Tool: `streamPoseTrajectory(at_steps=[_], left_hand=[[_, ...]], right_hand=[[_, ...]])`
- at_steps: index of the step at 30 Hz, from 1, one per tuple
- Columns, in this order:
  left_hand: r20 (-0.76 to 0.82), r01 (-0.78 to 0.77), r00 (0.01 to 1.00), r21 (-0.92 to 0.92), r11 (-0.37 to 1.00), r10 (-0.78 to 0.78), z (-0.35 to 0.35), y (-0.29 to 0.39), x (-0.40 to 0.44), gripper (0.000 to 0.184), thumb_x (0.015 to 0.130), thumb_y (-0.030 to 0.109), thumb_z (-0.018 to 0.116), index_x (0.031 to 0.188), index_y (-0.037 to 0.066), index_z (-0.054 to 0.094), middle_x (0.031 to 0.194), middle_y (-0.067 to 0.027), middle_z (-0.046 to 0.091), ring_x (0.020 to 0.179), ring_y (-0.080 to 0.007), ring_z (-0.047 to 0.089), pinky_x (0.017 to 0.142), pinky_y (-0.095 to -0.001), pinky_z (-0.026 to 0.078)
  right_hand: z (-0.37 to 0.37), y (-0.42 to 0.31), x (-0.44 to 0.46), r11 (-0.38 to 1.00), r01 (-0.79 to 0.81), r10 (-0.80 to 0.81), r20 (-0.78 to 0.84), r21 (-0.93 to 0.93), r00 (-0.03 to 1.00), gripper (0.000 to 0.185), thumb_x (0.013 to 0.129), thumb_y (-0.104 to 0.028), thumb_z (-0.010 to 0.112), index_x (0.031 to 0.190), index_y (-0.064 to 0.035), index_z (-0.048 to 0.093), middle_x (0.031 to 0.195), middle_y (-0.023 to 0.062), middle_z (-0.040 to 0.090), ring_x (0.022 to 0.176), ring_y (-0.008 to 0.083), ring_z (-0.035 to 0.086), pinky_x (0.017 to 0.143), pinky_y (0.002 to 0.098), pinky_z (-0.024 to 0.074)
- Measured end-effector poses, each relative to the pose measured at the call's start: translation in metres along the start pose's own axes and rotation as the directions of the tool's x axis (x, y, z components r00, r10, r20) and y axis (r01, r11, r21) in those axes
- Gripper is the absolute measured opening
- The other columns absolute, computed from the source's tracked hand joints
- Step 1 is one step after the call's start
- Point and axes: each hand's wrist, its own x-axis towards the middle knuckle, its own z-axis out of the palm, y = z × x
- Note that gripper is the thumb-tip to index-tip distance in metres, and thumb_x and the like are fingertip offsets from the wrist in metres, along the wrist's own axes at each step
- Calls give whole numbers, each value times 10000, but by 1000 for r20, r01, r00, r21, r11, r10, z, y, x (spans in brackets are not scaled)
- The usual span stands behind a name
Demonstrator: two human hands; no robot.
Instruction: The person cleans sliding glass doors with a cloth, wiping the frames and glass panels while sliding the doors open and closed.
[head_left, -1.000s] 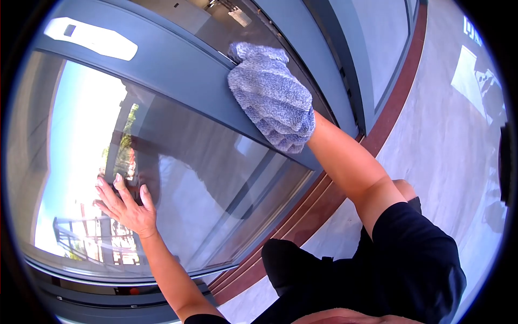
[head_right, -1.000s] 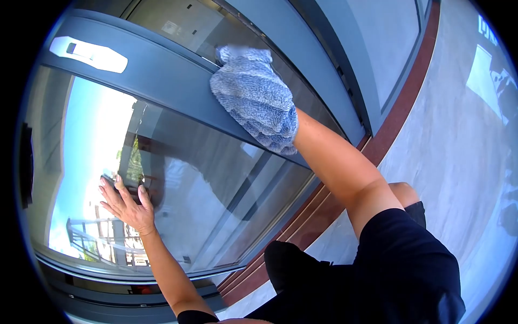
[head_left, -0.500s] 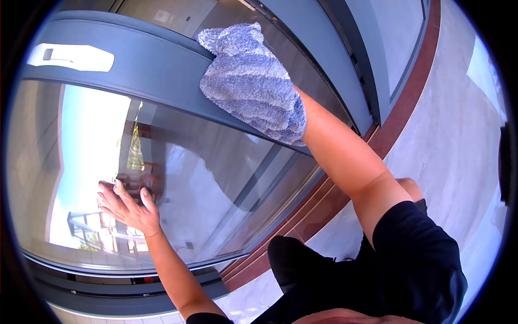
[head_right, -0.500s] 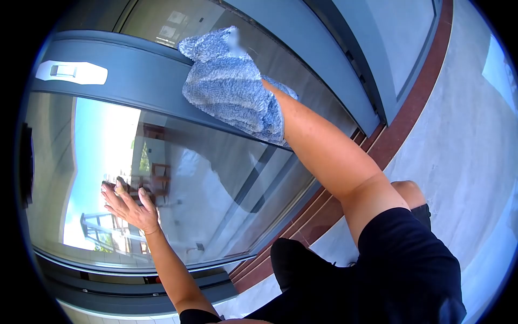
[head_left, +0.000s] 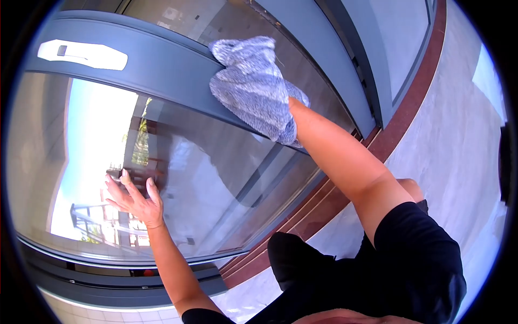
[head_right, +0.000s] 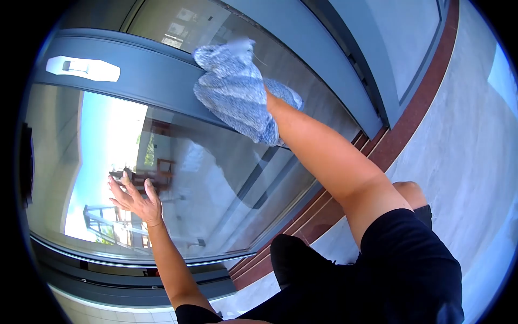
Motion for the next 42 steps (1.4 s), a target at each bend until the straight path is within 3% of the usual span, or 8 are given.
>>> streamPoseTrajectory(at_steps=[11,15,19,25,32,35,40,42], left_hand=[[-104,-465,885,-211,860,453,-21,99,219,391,935,233,731,1323,201,689,1388,-45,656,1352,-274,566,1202,-509,338],[-87,-554,832,-106,826,547,0,99,287,414,958,335,707,1359,245,656,1291,-19,693,1301,-242,591,1201,-493,342],[29,-640,763,-105,761,646,5,82,317,455,951,391,690,1382,252,647,1226,-16,698,1240,-244,603,1211,-498,333],[164,-545,747,-404,735,644,3,83,339,415,865,280,774,1256,150,729,1032,-65,703,1083,-269,622,1219,-500,326],[179,-499,744,-491,714,644,1,85,337,434,851,151,782,1281,149,723,1026,-79,720,1028,-268,678,1228,-508,333],[151,-529,738,-476,702,658,7,89,327,457,890,108,744,1338,174,690,1127,-83,737,1147,-269,666,1227,-516,332],[57,-653,698,-359,667,714,2,89,309,328,912,107,726,1237,146,716,1236,-86,707,1226,-297,637,1191,-497,401],[53,-668,677,-376,642,734,0,89,312,310,888,103,752,1195,140,724,1228,-72,708,1219,-296,643,1166,-478,440]], right_hand=[[-17,-16,-21,752,-547,488,248,367,837,115,806,-50,698,892,-95,761,874,160,706,869,311,709,718,432,526],[-4,-1,-33,974,-215,203,139,74,969,89,888,-53,686,938,-83,753,902,122,726,861,257,710,731,378,539],[-10,-6,-30,171,-635,534,471,754,703,100,949,-72,688,1041,-71,726,926,62,729,853,157,704,724,299,549],[28,7,-46,-65,-482,546,435,874,716,153,985,-61,666,1133,-68,703,1042,83,738,907,153,714,757,299,581],[48,17,-54,465,-454,435,251,760,865,321,1007,-79,645,1325,-88,613,1160,126,720,1039,240,721,915,347,604],[41,18,-60,-101,-427,548,408,899,730,321,1010,-72,632,1329,-86,608,1169,128,712,1027,243,720,899,344,605],[-21,-2,-10,-140,-747,521,690,650,503,244,982,-121,645,1223,-84,643,1051,113,705,926,217,713,803,347,596],[18,5,-33,-512,-502,528,716,697,456,208,935,-128,676,1134,-72,668,949,90,691,839,195,695,742,334,572]])
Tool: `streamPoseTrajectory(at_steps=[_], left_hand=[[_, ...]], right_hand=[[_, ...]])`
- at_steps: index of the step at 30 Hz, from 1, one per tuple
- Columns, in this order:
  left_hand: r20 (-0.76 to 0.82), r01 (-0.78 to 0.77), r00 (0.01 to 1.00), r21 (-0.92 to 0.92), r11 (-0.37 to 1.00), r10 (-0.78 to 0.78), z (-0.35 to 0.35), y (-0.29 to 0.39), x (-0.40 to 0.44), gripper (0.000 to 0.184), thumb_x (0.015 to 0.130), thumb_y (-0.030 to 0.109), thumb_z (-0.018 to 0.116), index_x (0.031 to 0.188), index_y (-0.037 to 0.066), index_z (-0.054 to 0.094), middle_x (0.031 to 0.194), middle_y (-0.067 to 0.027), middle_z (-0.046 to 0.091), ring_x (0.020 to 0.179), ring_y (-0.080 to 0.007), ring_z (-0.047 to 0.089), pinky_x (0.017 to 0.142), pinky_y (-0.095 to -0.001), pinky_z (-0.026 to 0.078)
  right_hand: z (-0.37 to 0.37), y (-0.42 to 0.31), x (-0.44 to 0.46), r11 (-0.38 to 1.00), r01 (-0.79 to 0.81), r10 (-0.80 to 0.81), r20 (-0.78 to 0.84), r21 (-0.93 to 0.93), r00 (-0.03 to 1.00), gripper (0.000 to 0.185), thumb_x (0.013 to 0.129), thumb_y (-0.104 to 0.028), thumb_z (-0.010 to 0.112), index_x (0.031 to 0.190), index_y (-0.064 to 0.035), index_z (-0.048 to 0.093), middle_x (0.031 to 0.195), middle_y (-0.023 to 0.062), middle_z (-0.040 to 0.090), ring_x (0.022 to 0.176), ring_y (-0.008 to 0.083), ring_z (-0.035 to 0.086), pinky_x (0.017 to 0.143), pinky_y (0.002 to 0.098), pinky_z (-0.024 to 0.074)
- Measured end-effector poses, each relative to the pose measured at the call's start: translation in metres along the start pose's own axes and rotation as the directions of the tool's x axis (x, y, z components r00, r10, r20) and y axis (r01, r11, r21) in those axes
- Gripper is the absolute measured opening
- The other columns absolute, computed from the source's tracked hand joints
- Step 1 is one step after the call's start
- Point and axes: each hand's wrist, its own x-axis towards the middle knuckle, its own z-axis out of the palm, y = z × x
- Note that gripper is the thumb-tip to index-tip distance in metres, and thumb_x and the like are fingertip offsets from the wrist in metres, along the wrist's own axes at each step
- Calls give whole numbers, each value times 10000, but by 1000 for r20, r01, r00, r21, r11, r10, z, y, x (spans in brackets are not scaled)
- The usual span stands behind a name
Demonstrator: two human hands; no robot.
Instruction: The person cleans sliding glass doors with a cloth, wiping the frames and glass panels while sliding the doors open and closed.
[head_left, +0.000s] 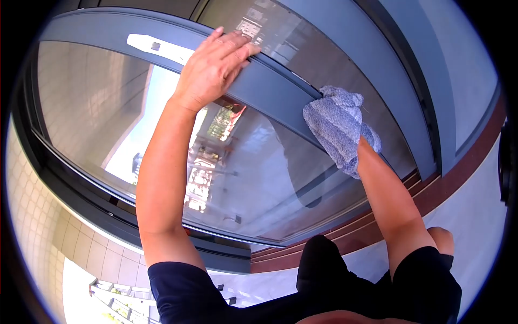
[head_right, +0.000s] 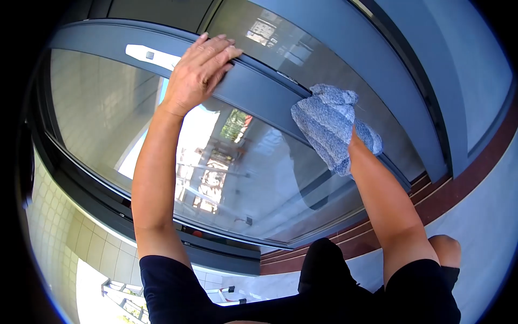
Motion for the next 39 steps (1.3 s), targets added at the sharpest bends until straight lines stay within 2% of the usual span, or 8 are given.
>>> streamPoseTrajectory(at_steps=[1,6,10,14,20,24,36,39], left_hand=[[14,-4,1000,-18,1000,4,-3,1,0,311,883,103,758,1189,139,725,1228,-70,708,1217,-295,645,1164,-477,443],[-19,3,1000,182,983,0,-24,-35,18,277,903,164,749,1178,141,727,1235,-76,706,1227,-293,643,1136,-487,448],[-79,230,973,442,867,-218,-46,-116,17,325,993,330,671,1279,182,716,1303,-82,699,1318,-298,595,1166,-512,374],[-164,440,878,644,626,-449,-56,-159,9,368,1034,471,573,1291,256,724,1295,-43,711,1354,-269,567,1210,-538,318],[-142,313,950,398,863,-279,-36,-167,7,316,1051,385,572,1129,172,792,1080,-43,768,1070,-290,697,1120,-437,463],[-114,151,987,412,899,-114,-24,-134,19,276,1003,354,663,997,125,818,905,-70,772,889,-298,715,971,-400,540],[-14,19,1000,76,997,-18,27,-4,37,196,945,293,724,1014,120,785,756,-51,690,735,-242,650,760,-379,496],[126,-2,992,83,997,-8,15,-8,42,272,944,329,725,1106,114,759,798,-76,695,809,-250,672,906,-410,525]], right_hand=[[-10,14,11,987,-21,19,11,159,1000,206,940,-136,668,1135,-71,669,952,93,692,838,201,697,741,339,573],[-43,54,40,942,-47,-25,209,331,978,281,1074,-181,542,1326,-90,628,1192,161,719,1033,292,733,878,418,628],[-45,57,36,814,-123,-37,263,568,964,284,1082,-196,522,1322,-98,638,1189,165,722,1030,303,736,889,443,628],[-43,41,29,891,-74,-41,240,448,970,294,1077,-236,532,1284,-73,662,1147,157,736,997,293,745,851,429,639],[-43,43,31,858,-118,6,219,500,976,306,1068,-225,553,1290,-44,661,1156,157,736,995,289,748,842,421,647],[-46,53,34,836,-86,-47,227,542,973,315,1066,-218,560,1308,-38,653,1173,162,731,1006,294,746,855,425,648],[-46,60,41,838,-142,-6,270,527,963,317,1066,-216,566,1312,-37,654,1164,175,733,1006,306,750,845,449,655],[-45,55,38,838,-90,-63,259,538,964,311,1062,-213,573,1300,-35,664,1161,178,735,1002,310,752,833,448,659]])
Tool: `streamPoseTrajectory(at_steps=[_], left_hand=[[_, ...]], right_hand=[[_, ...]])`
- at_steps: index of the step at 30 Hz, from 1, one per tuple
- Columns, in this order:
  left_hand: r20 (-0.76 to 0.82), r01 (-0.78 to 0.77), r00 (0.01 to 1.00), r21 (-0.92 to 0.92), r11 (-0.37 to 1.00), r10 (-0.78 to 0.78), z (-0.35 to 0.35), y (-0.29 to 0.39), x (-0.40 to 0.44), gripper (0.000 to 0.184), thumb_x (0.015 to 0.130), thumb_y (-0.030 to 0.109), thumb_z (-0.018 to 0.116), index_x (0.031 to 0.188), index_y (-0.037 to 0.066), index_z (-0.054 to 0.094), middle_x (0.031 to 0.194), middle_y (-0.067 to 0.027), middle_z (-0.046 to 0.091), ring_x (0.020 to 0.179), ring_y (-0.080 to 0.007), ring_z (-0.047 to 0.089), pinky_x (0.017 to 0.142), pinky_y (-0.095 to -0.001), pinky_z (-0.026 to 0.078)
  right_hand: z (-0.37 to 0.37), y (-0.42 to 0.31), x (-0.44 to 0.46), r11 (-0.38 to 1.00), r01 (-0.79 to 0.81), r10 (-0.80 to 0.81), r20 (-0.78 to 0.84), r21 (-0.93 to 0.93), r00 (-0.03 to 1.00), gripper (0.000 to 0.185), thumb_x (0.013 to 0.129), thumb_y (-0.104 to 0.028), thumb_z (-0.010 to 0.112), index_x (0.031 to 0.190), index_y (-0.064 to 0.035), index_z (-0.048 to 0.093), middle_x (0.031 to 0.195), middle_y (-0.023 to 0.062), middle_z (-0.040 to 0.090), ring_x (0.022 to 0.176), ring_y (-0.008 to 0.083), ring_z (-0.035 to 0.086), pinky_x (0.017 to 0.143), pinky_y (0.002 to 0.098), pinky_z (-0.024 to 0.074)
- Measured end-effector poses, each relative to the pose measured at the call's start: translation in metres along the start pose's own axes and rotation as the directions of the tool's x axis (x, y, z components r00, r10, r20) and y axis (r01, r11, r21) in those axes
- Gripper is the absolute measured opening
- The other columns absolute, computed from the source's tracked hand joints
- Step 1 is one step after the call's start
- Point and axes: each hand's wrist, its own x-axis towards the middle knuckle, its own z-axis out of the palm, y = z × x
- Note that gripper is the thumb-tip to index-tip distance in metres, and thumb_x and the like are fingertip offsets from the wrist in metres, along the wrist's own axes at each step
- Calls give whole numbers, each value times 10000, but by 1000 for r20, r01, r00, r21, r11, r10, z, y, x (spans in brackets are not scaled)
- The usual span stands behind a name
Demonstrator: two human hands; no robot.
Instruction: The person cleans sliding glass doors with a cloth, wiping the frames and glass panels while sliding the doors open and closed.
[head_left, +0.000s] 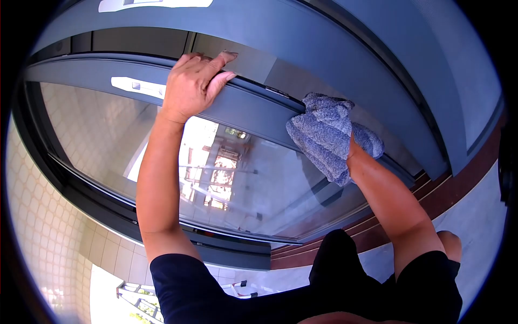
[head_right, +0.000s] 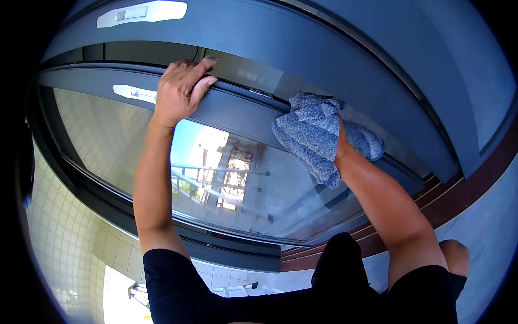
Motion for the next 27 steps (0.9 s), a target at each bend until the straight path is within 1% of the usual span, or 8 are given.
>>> streamPoseTrajectory(at_steps=[4,6,8,13,18,22,26,27], left_hand=[[46,15,998,344,939,-33,-31,-86,-16,381,1004,382,637,1263,113,710,1107,-104,759,1094,-286,693,1163,-475,396],[0,138,982,681,719,-189,-47,-168,-42,484,1070,518,447,1387,215,653,1357,-53,684,1307,-249,604,1185,-550,338],[-144,439,888,548,712,-437,-62,-210,-59,572,1084,575,353,1469,227,594,1500,-40,590,1459,-262,473,1228,-542,264],[-27,302,951,281,911,-307,-63,-175,-56,516,1108,496,368,1484,204,567,1400,-122,642,1388,-327,532,1241,-471,279],[-56,51,998,165,985,-42,-28,-48,-28,321,1055,306,562,1292,121,675,1081,-141,720,1074,-335,677,1123,-472,457],[116,-134,985,17,991,131,-15,35,-8,369,991,281,651,1329,135,673,1134,-130,736,1096,-311,695,1098,-460,498],[197,-85,977,-12,996,86,-21,28,-4,400,993,348,650,1336,143,667,1137,-127,742,1106,-274,703,1120,-480,465],[160,-38,987,149,988,14,-22,17,-4,400,1006,362,634,1340,145,666,1156,-128,740,1127,-272,698,1137,-487,441]], right_hand=[[-2,-1,-4,996,-10,9,5,87,1000,306,1060,-211,578,1293,-34,671,1172,185,733,1009,319,752,841,448,659],[-7,1,-1,1000,13,-13,-21,6,1000,312,1060,-217,580,1300,-36,666,1174,187,732,1011,323,751,846,455,659],[-12,3,1,999,16,-16,14,38,1000,324,1059,-228,587,1315,-42,659,1181,189,729,1022,330,748,858,466,659],[-8,3,-2,1000,8,-7,-37,30,999,334,1068,-239,571,1323,-40,654,1208,194,718,1040,327,745,875,467,657],[-11,4,3,998,15,-16,17,56,1000,347,1072,-239,562,1341,-33,640,1231,199,710,1072,332,735,907,460,648],[-3,0,-2,999,19,-19,-9,32,1000,360,1077,-243,554,1359,-34,630,1252,203,703,1097,336,728,927,457,641],[-3,1,3,999,-23,22,10,43,1000,374,1082,-241,542,1385,-33,614,1281,207,692,1127,341,717,948,462,631],[-6,2,3,1000,-13,13,23,22,1000,380,1088,-248,529,1391,-32,609,1289,207,689,1132,342,714,952,463,629]])
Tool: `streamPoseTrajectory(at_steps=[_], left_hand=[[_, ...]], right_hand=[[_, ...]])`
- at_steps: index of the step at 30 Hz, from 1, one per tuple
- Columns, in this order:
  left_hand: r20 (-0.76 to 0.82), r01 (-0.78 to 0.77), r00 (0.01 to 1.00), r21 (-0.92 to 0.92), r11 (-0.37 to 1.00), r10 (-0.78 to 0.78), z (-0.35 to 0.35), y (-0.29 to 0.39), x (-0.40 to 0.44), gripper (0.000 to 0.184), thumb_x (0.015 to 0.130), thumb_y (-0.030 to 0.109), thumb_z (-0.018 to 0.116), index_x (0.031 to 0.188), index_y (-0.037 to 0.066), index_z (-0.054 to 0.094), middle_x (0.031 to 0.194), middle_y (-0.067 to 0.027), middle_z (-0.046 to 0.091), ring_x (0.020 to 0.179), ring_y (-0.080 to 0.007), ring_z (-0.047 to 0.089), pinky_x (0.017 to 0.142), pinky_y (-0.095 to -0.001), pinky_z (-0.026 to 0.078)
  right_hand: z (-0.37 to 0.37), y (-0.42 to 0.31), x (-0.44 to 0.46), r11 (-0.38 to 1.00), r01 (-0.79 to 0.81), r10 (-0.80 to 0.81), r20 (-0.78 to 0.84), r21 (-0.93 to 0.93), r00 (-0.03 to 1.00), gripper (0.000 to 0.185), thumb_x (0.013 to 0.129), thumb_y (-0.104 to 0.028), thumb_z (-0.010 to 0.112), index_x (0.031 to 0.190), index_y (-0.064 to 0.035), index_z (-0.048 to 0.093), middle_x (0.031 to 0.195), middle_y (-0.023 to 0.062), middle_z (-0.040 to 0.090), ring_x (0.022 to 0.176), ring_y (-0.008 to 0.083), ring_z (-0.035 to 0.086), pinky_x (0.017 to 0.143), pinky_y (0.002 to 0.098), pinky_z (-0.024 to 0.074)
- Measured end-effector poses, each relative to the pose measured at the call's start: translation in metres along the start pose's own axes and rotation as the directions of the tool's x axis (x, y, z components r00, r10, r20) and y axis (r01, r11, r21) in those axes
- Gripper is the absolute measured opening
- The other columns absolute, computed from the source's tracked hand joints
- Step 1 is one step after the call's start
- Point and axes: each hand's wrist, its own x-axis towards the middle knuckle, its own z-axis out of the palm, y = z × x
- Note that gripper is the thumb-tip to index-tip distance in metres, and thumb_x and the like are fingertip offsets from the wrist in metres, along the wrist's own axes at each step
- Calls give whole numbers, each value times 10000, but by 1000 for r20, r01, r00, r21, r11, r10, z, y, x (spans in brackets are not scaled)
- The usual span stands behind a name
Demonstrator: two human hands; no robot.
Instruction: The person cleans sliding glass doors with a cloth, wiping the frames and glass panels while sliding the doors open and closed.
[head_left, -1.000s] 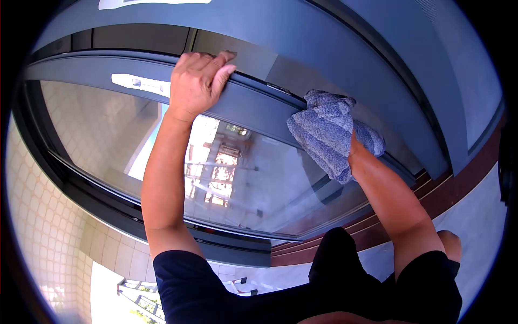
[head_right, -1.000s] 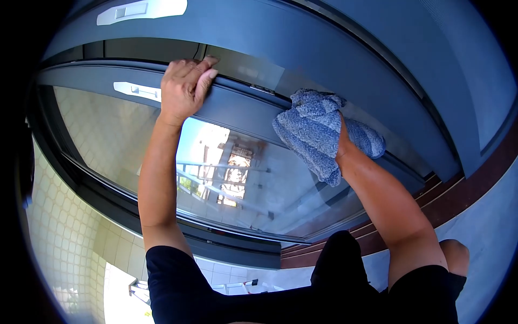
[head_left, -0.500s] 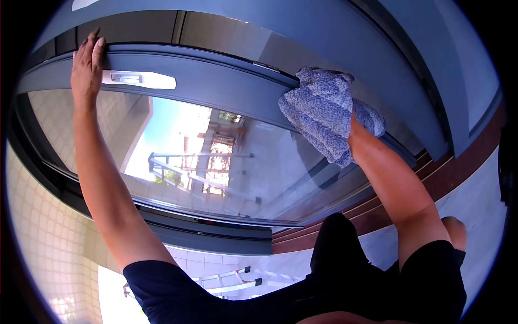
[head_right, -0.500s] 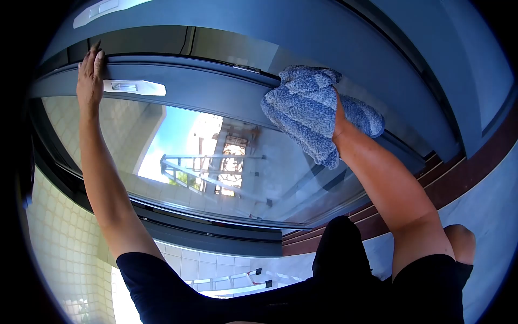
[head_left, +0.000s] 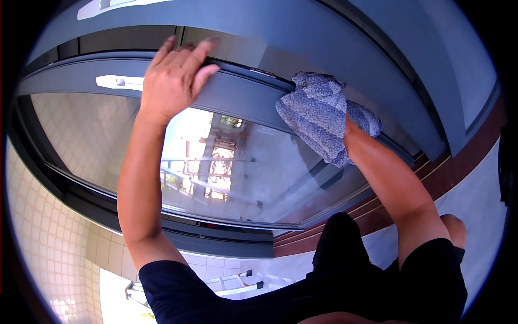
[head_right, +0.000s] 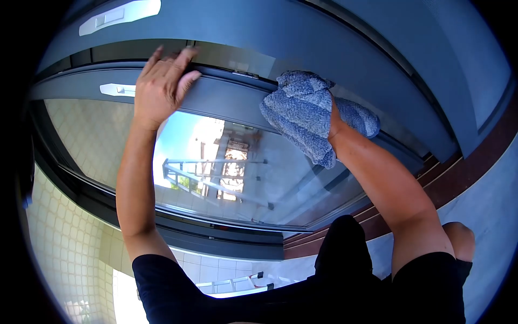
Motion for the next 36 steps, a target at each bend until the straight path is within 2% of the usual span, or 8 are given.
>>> streamPoseTrajectory(at_steps=[2,5,15,19,22,30,33,36], left_hand=[[-78,160,987,284,945,-143,2,-33,-13,403,1030,389,603,1347,148,663,1194,-131,737,1170,-268,689,1171,-502,393],[-209,376,920,239,895,-331,-1,-62,-31,421,1059,403,564,1377,139,644,1299,-134,704,1289,-293,627,1206,-512,333],[-34,-70,997,-46,996,69,-8,11,0,558,964,473,667,1373,95,624,1123,-144,741,1117,-299,702,1157,-496,426],[-92,305,951,126,944,-295,1,-30,-11,571,941,490,701,1319,66,643,1111,-142,749,1107,-307,707,1122,-489,463],[-187,137,976,121,983,-113,2,-11,-16,582,934,486,715,1325,61,639,1142,-136,747,1135,-322,698,1124,-498,457],[-23,-128,992,-145,981,126,-6,19,5,607,910,497,724,1344,84,626,1107,-150,736,1125,-312,689,1127,-491,462],[7,-10,1000,156,988,9,-8,-46,10,496,969,519,638,1221,101,722,1030,-114,747,1048,-323,690,1082,-461,465],[61,163,973,495,853,-222,-11,-144,-11,535,1038,554,493,1298,128,687,1276,-98,711,1220,-317,649,1156,-531,399]], right_hand=[[-4,2,0,1000,-9,8,17,26,1000,397,1099,-268,500,1402,-32,600,1302,208,683,1143,346,709,964,466,624],[-3,2,1,996,-3,0,27,90,1000,427,1114,-302,453,1415,-31,589,1314,211,676,1154,353,702,985,472,613],[5,-2,1,1000,12,-13,22,18,1000,449,1124,-330,414,1420,-38,584,1319,216,671,1175,376,688,1011,486,598],[3,0,1,994,-4,2,12,113,1000,444,1124,-321,412,1418,-36,586,1319,224,668,1178,380,686,1009,492,598],[-8,5,6,991,-14,11,24,131,1000,431,1123,-303,418,1417,-38,586,1320,225,668,1178,382,686,1004,492,601],[6,-3,1,997,-5,2,44,81,999,394,1113,-255,444,1404,-39,598,1307,211,678,1150,371,700,985,484,609],[-2,0,2,988,-32,30,19,153,999,385,1110,-256,457,1389,-40,613,1284,206,691,1129,362,710,965,476,620],[-2,1,2,996,12,-11,-10,84,1000,391,1110,-273,462,1372,-35,628,1263,202,701,1119,353,716,951,465,627]])
